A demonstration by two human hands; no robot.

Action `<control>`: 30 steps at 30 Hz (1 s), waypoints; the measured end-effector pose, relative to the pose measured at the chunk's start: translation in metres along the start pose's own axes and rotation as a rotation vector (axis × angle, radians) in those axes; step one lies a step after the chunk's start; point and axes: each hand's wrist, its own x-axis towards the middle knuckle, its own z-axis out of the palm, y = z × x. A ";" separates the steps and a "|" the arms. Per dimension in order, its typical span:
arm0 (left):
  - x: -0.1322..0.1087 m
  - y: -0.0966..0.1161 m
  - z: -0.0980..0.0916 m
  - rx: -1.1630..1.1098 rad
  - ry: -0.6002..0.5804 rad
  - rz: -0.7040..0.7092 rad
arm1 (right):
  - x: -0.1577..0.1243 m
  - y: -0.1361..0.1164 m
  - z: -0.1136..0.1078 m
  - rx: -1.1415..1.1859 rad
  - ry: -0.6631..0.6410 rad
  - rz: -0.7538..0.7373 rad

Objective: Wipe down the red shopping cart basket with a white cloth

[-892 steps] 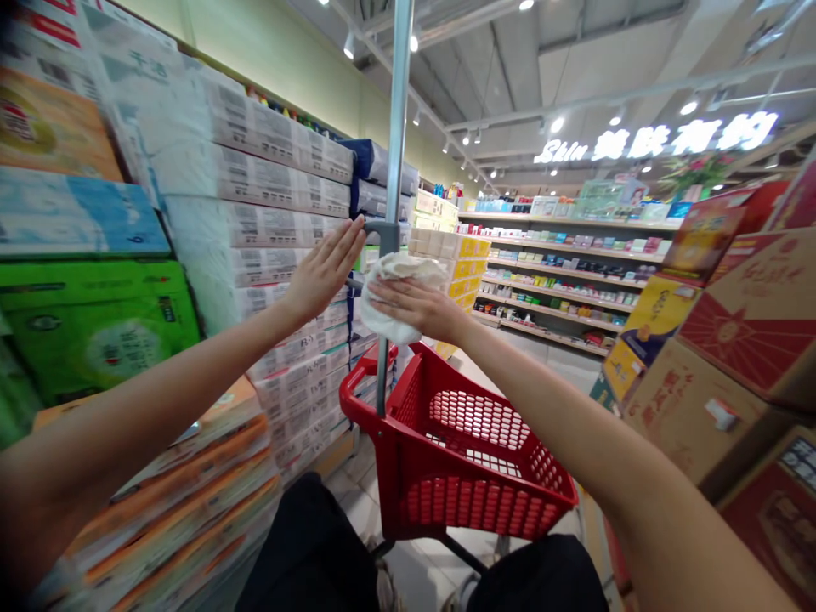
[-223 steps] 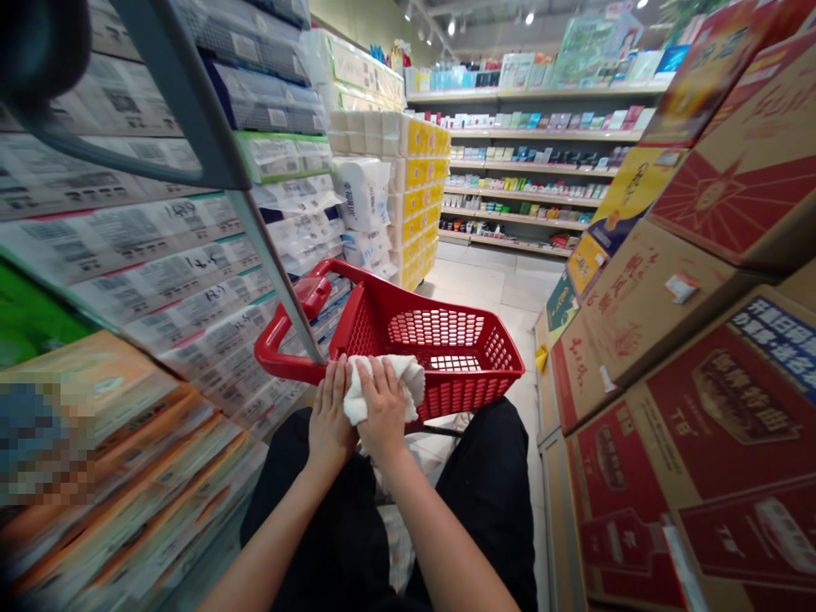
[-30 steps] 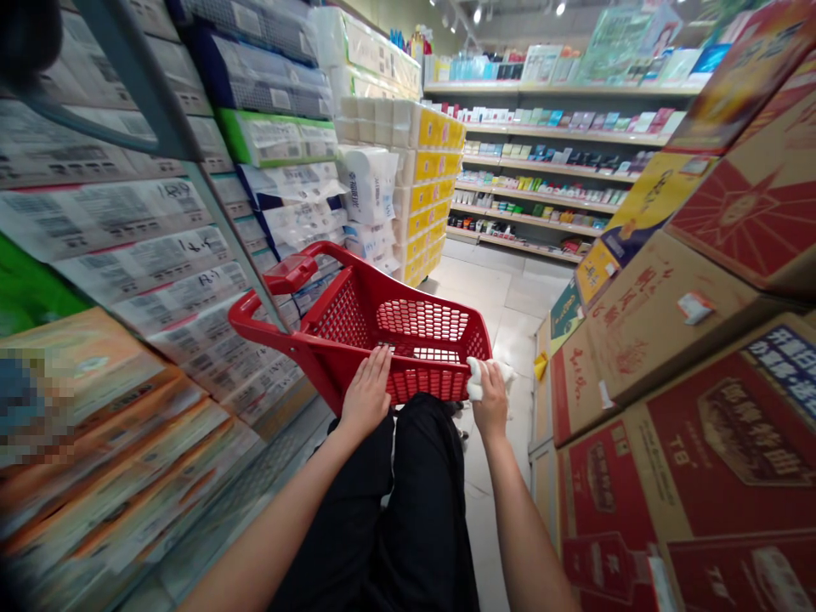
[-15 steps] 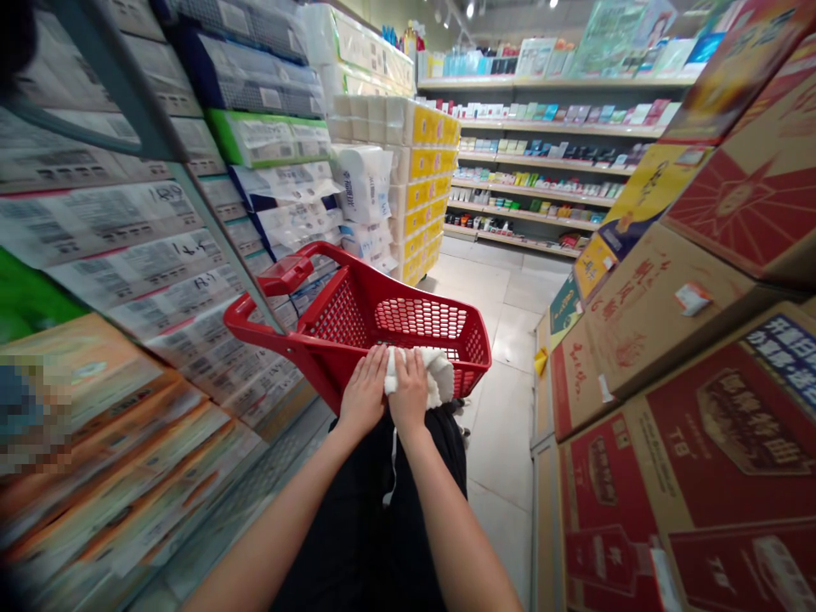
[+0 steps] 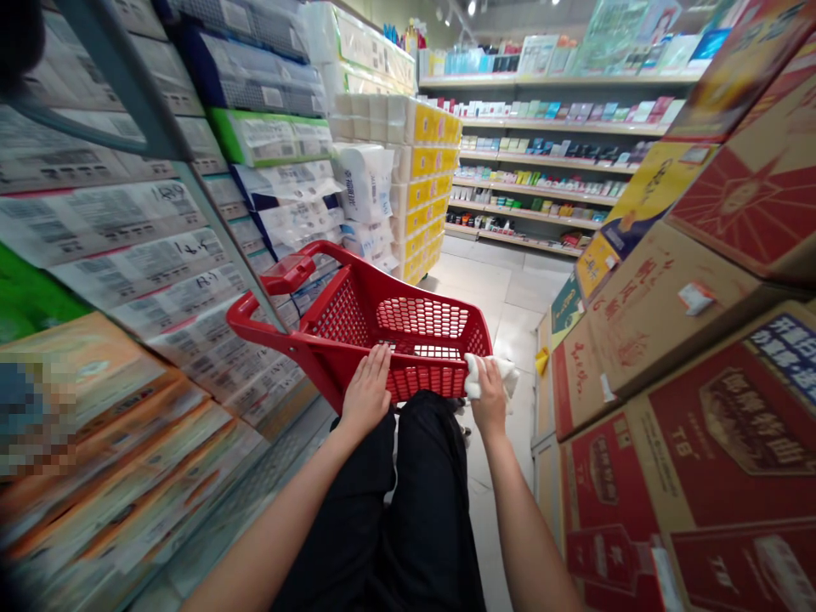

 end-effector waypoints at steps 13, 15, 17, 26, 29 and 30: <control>0.001 0.002 0.002 0.006 0.010 -0.022 | 0.014 -0.127 0.048 0.040 -0.103 0.041; 0.001 0.000 0.003 0.009 0.007 -0.011 | 0.017 -0.150 0.056 0.067 -0.124 0.005; 0.001 -0.003 0.003 0.008 0.009 0.002 | 0.019 -0.158 0.057 0.080 -0.140 -0.024; 0.000 -0.001 0.000 0.018 -0.008 0.005 | 0.009 -0.088 0.026 -0.006 -0.119 -0.091; 0.000 -0.001 0.001 0.022 -0.006 0.003 | 0.002 -0.051 0.016 -0.009 -0.076 -0.008; 0.000 -0.001 0.001 0.023 -0.006 0.004 | 0.001 -0.039 0.013 -0.003 -0.057 0.023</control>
